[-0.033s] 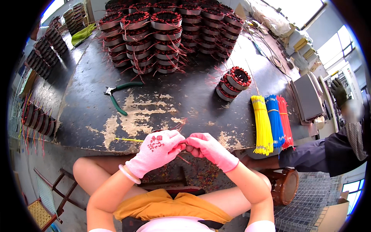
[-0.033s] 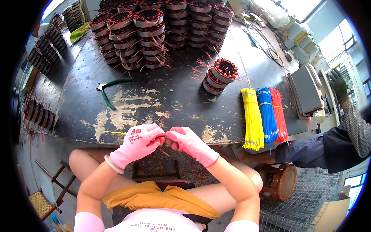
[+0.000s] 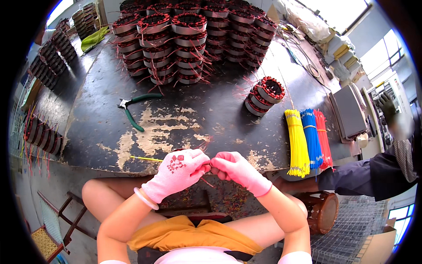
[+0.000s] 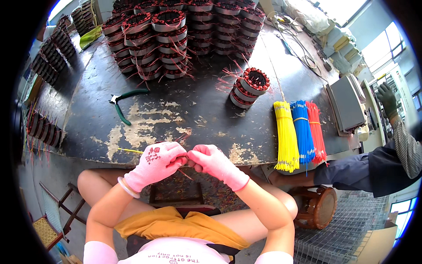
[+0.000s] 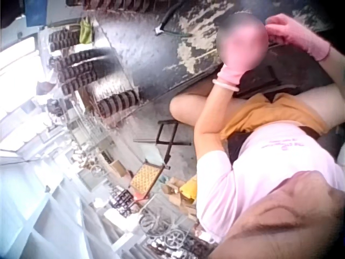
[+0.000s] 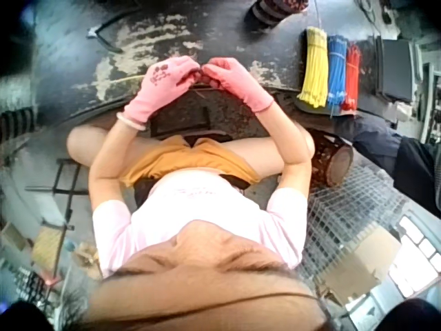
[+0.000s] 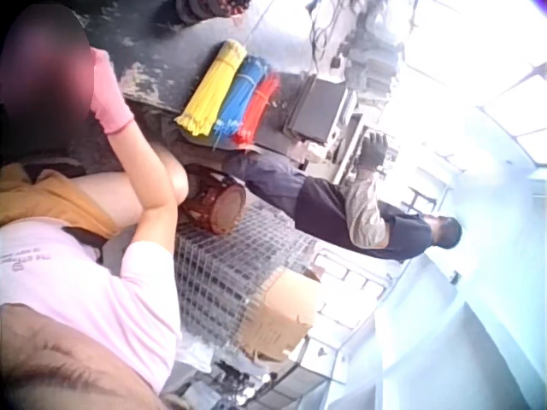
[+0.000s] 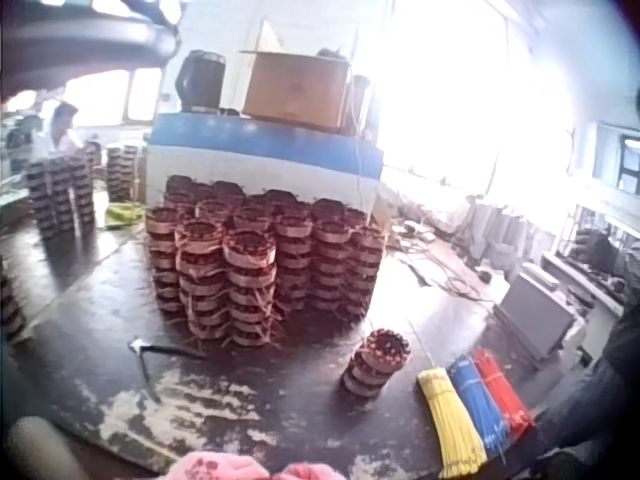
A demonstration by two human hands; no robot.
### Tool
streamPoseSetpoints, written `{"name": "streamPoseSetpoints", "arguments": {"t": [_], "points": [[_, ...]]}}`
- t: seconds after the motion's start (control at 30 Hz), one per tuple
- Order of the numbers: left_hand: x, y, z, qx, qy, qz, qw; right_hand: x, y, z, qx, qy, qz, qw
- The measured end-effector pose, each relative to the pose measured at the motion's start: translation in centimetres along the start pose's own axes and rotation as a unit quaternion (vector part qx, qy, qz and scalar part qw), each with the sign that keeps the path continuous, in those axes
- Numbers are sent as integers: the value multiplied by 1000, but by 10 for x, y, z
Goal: The person sits at a workbench and assembles small cylindrical electrical components by inserting colored plastic rods into them. They use pliers to trim the excess length of the rods after insertion. The person stacks the finished components into a pile on the table.
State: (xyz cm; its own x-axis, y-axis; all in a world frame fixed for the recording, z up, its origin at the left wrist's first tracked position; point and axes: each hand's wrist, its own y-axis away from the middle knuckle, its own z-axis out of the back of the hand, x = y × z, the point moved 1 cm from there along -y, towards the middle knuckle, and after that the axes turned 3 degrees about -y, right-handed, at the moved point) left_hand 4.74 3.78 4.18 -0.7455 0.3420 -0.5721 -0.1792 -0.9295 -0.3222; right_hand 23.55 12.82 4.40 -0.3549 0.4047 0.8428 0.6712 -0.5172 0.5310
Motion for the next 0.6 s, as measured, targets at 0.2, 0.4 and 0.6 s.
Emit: {"name": "streamPoseSetpoints", "arguments": {"t": [0.2, 0.4, 0.6], "points": [[0, 0, -1, 3, -2, 5, 1000, -7, 16, -5, -256, 543, 466, 650], [2, 0, -1, 14, 6, -4, 1000, -12, 19, -2, 18, -41, -9, 999], [-1, 0, 2, 34, 0, -5, 999, -1, 27, -8, -184, 509, 417, 730]]}}
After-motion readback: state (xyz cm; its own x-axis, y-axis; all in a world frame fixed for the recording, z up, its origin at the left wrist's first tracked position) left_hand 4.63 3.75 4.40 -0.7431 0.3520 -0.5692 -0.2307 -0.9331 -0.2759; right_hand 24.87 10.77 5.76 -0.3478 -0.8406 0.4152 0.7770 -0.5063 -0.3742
